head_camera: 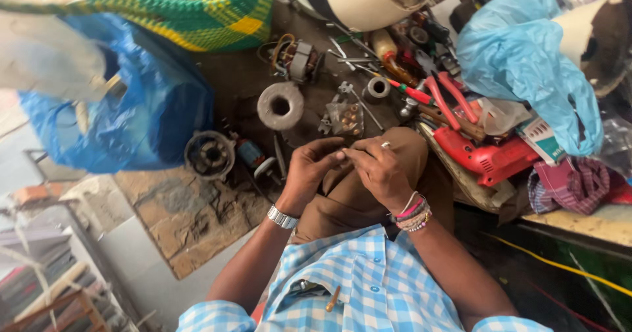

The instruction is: The person sits on the floor in a cluttered workshop and uses a hammer to tap a small metal component held in their left hand. They then reach into a white container to retrieve small parts and continue manipulating the mechanical assembly on their lap.

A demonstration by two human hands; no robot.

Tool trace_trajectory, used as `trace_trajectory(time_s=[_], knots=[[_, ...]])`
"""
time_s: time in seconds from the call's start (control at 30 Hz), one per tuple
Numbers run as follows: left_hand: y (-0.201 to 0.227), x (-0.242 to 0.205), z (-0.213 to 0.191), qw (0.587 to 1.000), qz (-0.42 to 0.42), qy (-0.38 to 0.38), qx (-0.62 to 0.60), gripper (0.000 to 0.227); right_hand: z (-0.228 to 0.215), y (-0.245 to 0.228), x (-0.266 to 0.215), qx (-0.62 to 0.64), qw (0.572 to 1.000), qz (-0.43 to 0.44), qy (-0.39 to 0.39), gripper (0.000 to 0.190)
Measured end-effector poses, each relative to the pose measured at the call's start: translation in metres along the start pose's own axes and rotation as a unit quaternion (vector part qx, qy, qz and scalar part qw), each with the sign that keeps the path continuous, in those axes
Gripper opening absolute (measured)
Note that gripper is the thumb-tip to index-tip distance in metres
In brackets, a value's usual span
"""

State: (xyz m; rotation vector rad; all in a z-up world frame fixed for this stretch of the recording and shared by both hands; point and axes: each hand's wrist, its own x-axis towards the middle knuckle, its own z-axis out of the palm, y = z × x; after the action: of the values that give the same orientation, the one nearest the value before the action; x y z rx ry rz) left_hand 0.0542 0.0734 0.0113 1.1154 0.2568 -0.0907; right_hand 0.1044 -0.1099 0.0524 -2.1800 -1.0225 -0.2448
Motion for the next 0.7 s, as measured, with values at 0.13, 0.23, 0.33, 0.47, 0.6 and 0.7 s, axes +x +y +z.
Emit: trace_trajectory(time_s=[0.13, 0.23, 0.33, 0.47, 0.6, 0.7], knots=[[-0.005, 0.010, -0.007, 0.999, -0.005, 0.047, 0.017, 0.034, 0.002, 0.021, 0.000, 0.010, 0.997, 0.071, 0.042, 0.024], [-0.012, 0.011, -0.009, 0.995, 0.011, 0.072, 0.070, 0.033, -0.020, 0.066, 0.001, -0.063, 0.987, 0.128, 0.066, 0.022], [-0.022, 0.005, -0.016, 0.993, -0.032, 0.093, 0.060, 0.035, -0.054, 0.102, -0.009, -0.083, 0.982, 0.150, 0.080, 0.022], [-0.034, 0.007, -0.030, 0.993, -0.062, 0.104, -0.005, 0.035, -0.076, 0.119, 0.001, -0.097, 0.978, 0.169, 0.077, 0.018], [-0.038, 0.005, -0.035, 0.991, -0.059, 0.110, -0.049, 0.037, -0.081, 0.115, 0.022, -0.097, 0.982, 0.155, 0.057, 0.019], [-0.034, 0.002, -0.033, 0.995, -0.037, 0.093, -0.030, 0.038, -0.060, 0.100, 0.034, -0.061, 0.988, 0.125, 0.063, 0.018]])
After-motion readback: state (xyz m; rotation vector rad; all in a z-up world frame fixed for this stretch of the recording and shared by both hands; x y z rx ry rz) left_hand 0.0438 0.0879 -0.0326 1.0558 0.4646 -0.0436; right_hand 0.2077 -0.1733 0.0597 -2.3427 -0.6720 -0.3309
